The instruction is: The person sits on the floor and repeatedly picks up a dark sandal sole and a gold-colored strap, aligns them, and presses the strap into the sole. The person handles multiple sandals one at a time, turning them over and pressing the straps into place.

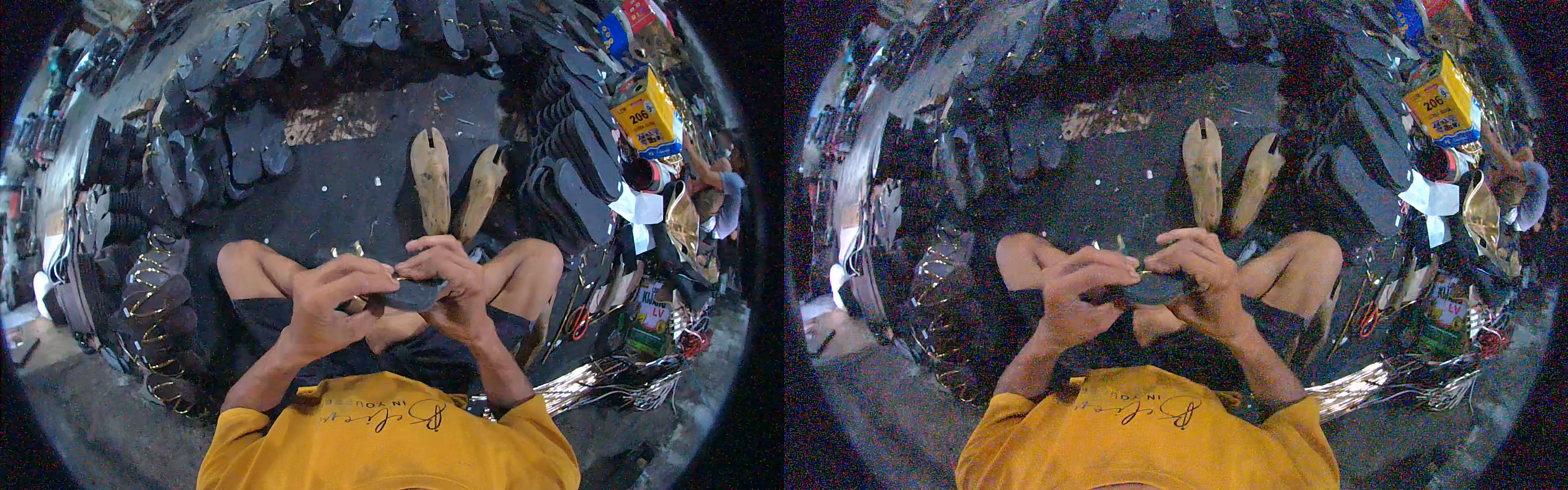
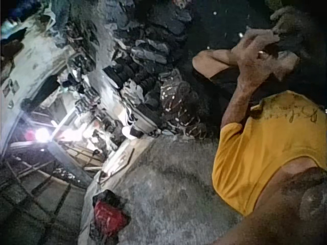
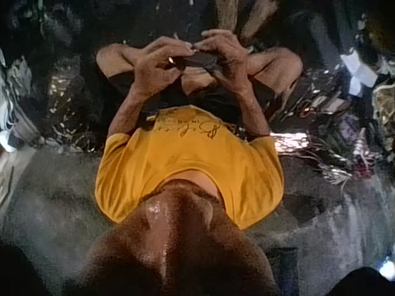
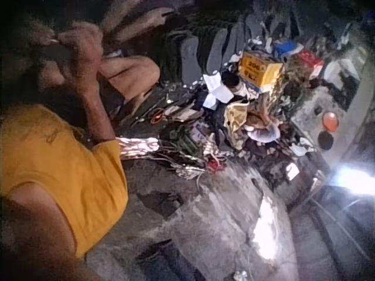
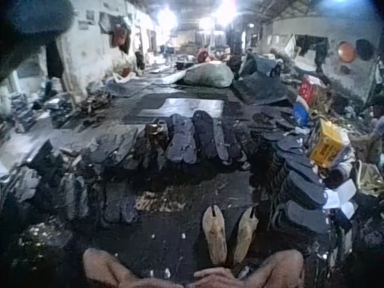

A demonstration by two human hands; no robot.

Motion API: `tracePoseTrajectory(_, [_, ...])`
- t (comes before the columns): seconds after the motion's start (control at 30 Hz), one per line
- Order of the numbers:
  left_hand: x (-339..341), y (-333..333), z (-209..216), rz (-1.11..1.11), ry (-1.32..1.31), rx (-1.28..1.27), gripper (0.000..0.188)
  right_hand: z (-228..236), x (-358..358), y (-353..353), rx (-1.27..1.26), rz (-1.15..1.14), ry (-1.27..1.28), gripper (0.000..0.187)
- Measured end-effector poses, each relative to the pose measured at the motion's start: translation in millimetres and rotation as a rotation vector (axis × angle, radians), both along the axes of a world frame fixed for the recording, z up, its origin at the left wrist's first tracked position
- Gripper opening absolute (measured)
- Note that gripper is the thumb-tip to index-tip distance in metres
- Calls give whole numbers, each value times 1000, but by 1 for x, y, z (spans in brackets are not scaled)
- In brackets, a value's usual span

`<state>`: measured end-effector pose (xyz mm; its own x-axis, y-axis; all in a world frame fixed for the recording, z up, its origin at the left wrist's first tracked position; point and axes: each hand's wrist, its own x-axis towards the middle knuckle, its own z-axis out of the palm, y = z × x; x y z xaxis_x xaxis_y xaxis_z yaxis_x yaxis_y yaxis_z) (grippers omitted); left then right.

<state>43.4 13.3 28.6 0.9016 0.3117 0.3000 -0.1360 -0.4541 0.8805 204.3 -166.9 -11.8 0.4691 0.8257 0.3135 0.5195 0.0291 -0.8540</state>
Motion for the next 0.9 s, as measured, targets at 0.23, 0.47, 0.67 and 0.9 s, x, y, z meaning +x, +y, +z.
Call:
tracePoseTrajectory(0.23, [51, 73, -38, 8, -154, -1267, 63, -157, 86, -6, -503, -957, -123, 88])
tracePoseTrajectory(0.47, [31, 111, -54, 425, -382, -1332, 51, -36, 29, -26, 130, -485, 951, 79])
tracePoseTrajectory(0.67, [6, 137, -51, 533, -572, -1163, 63, 7, -48, -37, -86, -456, 1264, 65])
tracePoseTrajectory(0.9, [14, 95, -28, 286, -396, -1258, 61, 25, -58, 5, -36, -130, 298, 60])
